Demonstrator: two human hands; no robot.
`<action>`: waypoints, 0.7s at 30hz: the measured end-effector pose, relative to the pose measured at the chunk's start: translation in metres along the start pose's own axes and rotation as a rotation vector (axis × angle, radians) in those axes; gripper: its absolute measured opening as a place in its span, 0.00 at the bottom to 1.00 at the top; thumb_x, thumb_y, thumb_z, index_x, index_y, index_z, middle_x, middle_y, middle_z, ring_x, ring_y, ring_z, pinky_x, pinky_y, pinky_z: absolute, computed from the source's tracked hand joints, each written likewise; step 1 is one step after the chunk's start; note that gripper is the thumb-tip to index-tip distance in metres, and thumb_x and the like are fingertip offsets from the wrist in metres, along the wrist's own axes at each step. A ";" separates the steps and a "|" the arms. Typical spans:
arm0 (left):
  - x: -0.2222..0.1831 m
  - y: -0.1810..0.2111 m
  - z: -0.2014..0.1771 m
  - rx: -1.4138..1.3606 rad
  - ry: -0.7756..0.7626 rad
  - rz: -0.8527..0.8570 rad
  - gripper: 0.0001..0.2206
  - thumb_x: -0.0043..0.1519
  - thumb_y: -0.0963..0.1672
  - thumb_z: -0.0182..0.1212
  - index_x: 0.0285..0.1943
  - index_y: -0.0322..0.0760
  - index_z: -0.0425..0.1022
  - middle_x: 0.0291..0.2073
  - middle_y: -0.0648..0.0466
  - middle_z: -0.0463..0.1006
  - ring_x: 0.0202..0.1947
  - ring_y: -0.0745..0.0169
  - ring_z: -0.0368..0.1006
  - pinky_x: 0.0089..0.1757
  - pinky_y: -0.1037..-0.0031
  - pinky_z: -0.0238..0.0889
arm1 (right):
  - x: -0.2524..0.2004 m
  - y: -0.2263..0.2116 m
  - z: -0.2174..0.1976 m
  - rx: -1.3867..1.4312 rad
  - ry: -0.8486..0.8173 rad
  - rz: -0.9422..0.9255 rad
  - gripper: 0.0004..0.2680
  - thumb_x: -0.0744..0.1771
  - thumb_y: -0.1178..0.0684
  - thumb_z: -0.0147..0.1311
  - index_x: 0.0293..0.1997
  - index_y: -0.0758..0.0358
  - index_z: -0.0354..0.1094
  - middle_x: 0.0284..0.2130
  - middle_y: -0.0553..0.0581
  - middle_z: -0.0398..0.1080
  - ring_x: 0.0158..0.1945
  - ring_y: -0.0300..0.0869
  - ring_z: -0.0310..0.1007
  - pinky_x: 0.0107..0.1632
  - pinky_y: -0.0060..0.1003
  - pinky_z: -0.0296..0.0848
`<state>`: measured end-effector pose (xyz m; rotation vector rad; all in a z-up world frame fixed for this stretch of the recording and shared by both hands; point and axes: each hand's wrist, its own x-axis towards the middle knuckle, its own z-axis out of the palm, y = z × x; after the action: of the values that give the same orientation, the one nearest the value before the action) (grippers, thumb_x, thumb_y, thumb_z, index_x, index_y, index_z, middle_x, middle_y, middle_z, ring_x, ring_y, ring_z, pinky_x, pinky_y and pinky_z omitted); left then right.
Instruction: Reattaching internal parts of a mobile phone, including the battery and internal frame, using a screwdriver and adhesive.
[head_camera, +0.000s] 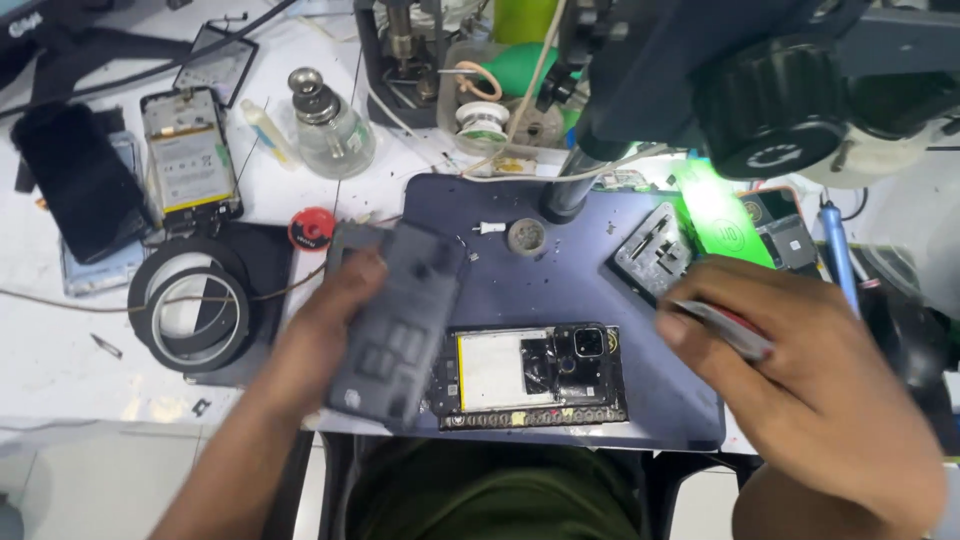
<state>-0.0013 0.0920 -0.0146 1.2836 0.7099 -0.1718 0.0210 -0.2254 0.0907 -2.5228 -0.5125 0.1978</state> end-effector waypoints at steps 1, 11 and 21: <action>-0.003 -0.005 0.005 0.177 -0.062 -0.107 0.34 0.52 0.52 0.55 0.73 0.53 0.68 0.73 0.65 0.67 0.74 0.73 0.60 0.65 0.70 0.52 | 0.003 -0.003 0.001 0.115 0.016 -0.039 0.11 0.68 0.47 0.52 0.30 0.59 0.74 0.22 0.50 0.72 0.23 0.39 0.67 0.31 0.35 0.63; -0.039 0.012 0.062 0.864 -0.588 0.324 0.37 0.61 0.59 0.38 0.80 0.47 0.55 0.59 0.52 0.75 0.64 0.46 0.63 0.55 0.53 0.60 | -0.006 0.055 0.035 0.868 0.335 0.041 0.29 0.74 0.27 0.39 0.49 0.74 0.68 0.30 0.59 0.65 0.25 0.38 0.63 0.28 0.27 0.60; -0.022 -0.021 0.056 0.423 -0.512 0.629 0.31 0.56 0.57 0.60 0.66 0.41 0.69 0.60 0.51 0.76 0.50 0.56 0.84 0.42 0.69 0.79 | 0.052 0.006 0.101 1.454 0.361 -0.008 0.12 0.65 0.51 0.66 0.48 0.67 0.75 0.40 0.64 0.77 0.41 0.54 0.80 0.42 0.48 0.84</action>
<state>-0.0069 0.0281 -0.0137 1.7164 -0.1960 -0.1286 0.0457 -0.1598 0.0010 -1.0866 -0.1029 0.0525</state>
